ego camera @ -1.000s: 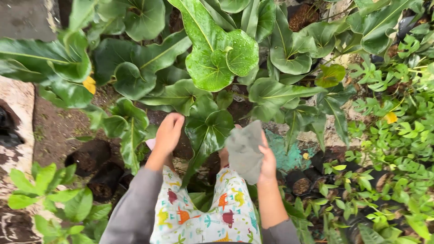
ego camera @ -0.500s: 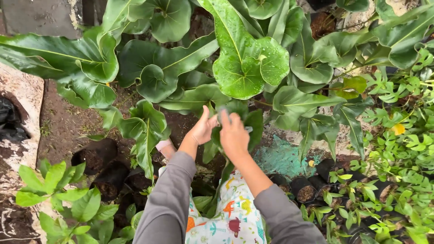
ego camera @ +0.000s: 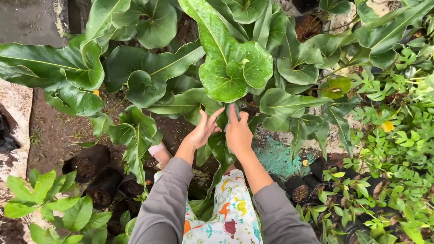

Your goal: Wiping dust and dirt off the leaves of various plants in a nursery using a cloth.

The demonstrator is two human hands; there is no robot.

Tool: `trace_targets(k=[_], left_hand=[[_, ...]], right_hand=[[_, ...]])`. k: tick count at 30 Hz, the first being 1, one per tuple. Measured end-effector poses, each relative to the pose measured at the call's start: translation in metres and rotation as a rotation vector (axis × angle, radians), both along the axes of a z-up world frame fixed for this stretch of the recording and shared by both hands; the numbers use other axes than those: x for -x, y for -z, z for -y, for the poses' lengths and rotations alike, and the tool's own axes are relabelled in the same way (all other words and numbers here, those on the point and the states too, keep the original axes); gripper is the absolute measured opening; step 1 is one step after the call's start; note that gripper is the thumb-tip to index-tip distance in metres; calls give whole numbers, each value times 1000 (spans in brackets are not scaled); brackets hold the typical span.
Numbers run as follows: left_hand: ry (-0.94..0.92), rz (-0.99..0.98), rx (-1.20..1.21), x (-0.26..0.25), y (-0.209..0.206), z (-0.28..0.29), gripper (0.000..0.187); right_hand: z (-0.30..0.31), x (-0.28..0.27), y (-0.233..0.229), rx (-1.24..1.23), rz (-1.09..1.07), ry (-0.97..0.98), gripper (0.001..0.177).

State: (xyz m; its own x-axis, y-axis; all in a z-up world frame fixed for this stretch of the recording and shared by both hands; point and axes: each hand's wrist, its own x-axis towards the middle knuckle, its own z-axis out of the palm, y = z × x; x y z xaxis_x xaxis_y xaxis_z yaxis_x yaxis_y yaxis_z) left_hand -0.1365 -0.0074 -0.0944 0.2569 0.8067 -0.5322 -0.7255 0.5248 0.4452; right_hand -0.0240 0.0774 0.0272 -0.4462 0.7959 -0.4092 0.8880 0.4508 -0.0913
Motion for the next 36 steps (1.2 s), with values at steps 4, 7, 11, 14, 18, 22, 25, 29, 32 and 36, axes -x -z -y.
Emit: trace_targets(k=[4,7,11,14,18,22,25,29,32,36], left_hand=[[-29,-8,-11,-7,15,-2,108],[-34,-11,-42,-12,32,3,108],[5,-71,-91,-17,26,2,110],[-32,-76,-89,-17,7,1,108],[-68,-19,-64,-12,-9,-5,110],[-173,133,-29,-9,-22,-10,105],[-254,210,-5,-8,17,-2,102],[-279,279,110,2,-20,-4,102],[-328,318,138,-14,41,7,103],[-378,372,144,-9,7,1,104]], right_hand=[[6,-5,7,80,-122,-103,55],[0,-1,-5,43,-62,-87,57],[-15,-4,0,145,-36,203,62],[-15,-13,6,235,-72,308,64],[-9,4,-24,373,-100,458,62],[22,17,-48,422,-94,296,63],[49,-4,-26,373,-104,-5,62],[55,-12,-19,282,-76,-144,58],[45,-20,0,113,25,-112,59],[53,-15,4,375,-205,-109,50]])
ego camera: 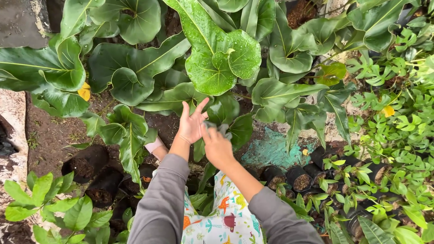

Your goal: Wiping dust and dirt off the leaves of various plants in a nursery using a cloth.

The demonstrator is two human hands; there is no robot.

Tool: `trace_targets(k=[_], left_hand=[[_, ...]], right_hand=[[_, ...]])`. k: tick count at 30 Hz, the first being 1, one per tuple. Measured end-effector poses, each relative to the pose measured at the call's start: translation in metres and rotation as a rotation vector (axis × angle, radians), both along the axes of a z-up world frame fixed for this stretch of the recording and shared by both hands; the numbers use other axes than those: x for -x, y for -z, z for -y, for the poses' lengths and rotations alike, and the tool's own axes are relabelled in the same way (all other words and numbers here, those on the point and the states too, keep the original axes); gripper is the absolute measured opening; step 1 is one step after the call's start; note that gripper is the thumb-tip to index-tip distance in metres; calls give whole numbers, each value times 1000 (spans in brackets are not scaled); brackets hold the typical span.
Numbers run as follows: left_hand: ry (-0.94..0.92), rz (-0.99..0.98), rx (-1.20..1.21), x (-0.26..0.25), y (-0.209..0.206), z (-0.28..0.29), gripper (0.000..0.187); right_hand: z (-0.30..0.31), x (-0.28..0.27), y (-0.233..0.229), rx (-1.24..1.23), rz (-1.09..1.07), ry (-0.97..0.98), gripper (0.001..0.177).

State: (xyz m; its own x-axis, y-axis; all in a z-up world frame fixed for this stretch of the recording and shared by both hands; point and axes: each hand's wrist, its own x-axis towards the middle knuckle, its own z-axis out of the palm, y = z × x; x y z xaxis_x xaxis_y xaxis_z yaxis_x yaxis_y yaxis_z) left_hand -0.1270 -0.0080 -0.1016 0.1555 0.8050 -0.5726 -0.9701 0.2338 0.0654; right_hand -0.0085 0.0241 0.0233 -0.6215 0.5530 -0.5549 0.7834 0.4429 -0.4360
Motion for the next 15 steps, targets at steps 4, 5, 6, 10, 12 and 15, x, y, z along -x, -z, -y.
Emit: trace_targets(k=[4,5,6,10,12,15], left_hand=[[-15,43,11,8,-19,0,106],[-41,84,13,11,-31,-4,108],[-42,83,12,14,-36,-7,108],[-13,32,21,7,-17,3,106],[2,5,22,-3,16,8,107],[50,-37,9,-14,36,6,108]], right_hand=[[-2,-17,22,-285,43,-227,64],[-11,-14,19,-286,45,-97,62],[-13,-12,20,-287,44,-97,62],[-3,-27,37,-332,-54,-294,63],[-6,-35,49,-379,-61,-387,67],[-18,-32,48,-564,-36,-148,62]])
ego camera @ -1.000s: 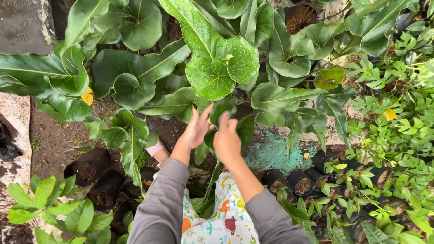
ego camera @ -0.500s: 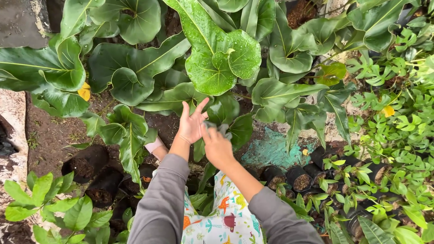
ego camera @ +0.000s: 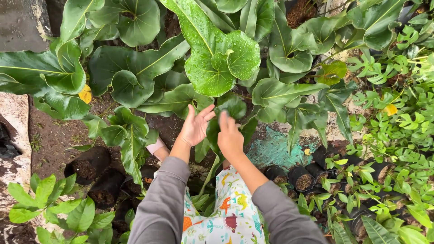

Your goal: Wiping dust and dirt off the leaves of various plants in a nursery using a cloth.

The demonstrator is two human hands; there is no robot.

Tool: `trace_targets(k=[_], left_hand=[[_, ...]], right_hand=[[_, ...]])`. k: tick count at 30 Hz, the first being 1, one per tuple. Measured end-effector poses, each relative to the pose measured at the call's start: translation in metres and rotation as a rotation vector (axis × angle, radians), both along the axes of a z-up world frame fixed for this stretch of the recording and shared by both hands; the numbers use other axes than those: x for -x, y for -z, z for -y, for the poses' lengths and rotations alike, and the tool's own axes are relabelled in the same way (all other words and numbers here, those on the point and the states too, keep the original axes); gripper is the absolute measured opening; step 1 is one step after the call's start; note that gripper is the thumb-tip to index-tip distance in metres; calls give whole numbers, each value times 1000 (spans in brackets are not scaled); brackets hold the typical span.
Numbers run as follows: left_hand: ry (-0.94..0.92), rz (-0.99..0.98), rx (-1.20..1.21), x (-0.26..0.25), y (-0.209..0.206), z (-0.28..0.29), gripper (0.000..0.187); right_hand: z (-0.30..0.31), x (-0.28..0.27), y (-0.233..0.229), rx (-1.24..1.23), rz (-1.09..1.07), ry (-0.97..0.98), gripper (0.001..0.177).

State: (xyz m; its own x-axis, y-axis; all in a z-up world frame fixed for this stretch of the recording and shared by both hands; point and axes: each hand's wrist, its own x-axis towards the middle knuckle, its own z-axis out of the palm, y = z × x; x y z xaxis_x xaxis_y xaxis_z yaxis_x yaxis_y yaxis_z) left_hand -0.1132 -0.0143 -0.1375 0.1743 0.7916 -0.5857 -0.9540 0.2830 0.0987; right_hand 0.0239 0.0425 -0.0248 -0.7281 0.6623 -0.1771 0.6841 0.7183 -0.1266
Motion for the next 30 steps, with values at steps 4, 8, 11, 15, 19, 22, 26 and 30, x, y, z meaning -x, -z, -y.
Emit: trace_targets(k=[4,8,11,15,19,22,26,30], left_hand=[[171,-143,-23,20,-53,-25,104],[518,-345,17,30,-58,-45,95],[594,-514,80,26,-55,-50,77],[395,-465,4,13,7,-37,38],[300,-483,-58,7,-5,-30,25],[222,-451,-81,18,-39,-35,58],[276,-417,-43,10,-63,-39,83],[323,-437,-19,-1,-47,-35,62]], right_hand=[[-9,2,-20,87,-27,132,66],[-17,-4,-18,204,-91,130,66],[-17,-1,-19,172,-110,159,67],[-22,30,-54,418,-188,448,65],[-22,34,-57,540,-232,668,68],[-27,43,-67,588,-221,703,68],[-29,46,-78,575,-143,506,67],[-37,48,-81,518,-143,536,70]])
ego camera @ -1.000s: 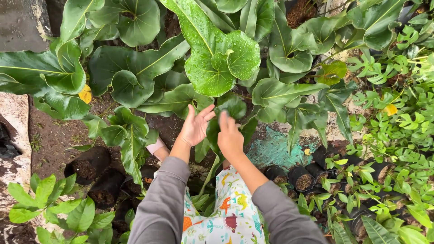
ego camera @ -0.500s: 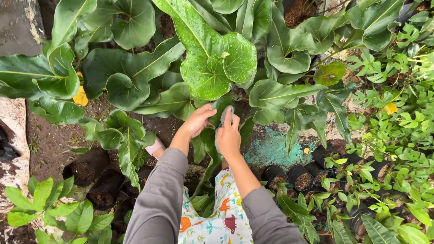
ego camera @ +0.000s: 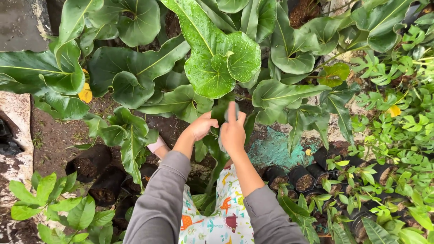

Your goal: Wiping dust and dirt off the leaves of various plants in a nursery using a cloth.

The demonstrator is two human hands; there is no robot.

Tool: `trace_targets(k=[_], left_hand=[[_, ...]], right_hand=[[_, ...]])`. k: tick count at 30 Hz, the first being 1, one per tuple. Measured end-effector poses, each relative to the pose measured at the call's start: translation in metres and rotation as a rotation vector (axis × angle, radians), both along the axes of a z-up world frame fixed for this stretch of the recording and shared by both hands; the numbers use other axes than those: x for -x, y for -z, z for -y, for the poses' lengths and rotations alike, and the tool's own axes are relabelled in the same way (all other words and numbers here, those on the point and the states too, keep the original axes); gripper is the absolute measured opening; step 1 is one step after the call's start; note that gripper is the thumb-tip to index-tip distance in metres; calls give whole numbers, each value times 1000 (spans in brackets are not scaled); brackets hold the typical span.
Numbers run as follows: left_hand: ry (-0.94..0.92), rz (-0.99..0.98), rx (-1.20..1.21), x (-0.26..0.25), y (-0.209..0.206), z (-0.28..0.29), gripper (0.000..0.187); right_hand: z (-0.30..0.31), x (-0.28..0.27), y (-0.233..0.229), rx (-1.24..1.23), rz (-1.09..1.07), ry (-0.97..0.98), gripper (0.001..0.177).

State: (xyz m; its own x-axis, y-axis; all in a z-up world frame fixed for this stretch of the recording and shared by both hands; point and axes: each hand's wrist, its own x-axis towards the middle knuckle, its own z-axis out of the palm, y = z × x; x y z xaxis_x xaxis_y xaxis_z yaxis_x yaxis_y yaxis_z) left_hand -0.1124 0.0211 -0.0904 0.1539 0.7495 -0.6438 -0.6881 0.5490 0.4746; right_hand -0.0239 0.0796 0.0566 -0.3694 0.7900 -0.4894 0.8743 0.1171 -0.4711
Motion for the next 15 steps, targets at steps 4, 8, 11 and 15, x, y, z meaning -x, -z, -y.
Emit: trace_targets(k=[4,8,11,15], left_hand=[[-142,52,20,-1,-6,-4,62],[-365,-162,-182,24,-42,-4,68],[-505,-313,-85,44,-61,6,62],[-553,-141,52,70,-83,-3,54]], right_hand=[[7,-5,9,95,-76,59,66],[20,-16,-5,64,-402,136,54],[15,-20,-50,-3,-450,303,39],[-15,-24,-118,-171,-534,441,56]])
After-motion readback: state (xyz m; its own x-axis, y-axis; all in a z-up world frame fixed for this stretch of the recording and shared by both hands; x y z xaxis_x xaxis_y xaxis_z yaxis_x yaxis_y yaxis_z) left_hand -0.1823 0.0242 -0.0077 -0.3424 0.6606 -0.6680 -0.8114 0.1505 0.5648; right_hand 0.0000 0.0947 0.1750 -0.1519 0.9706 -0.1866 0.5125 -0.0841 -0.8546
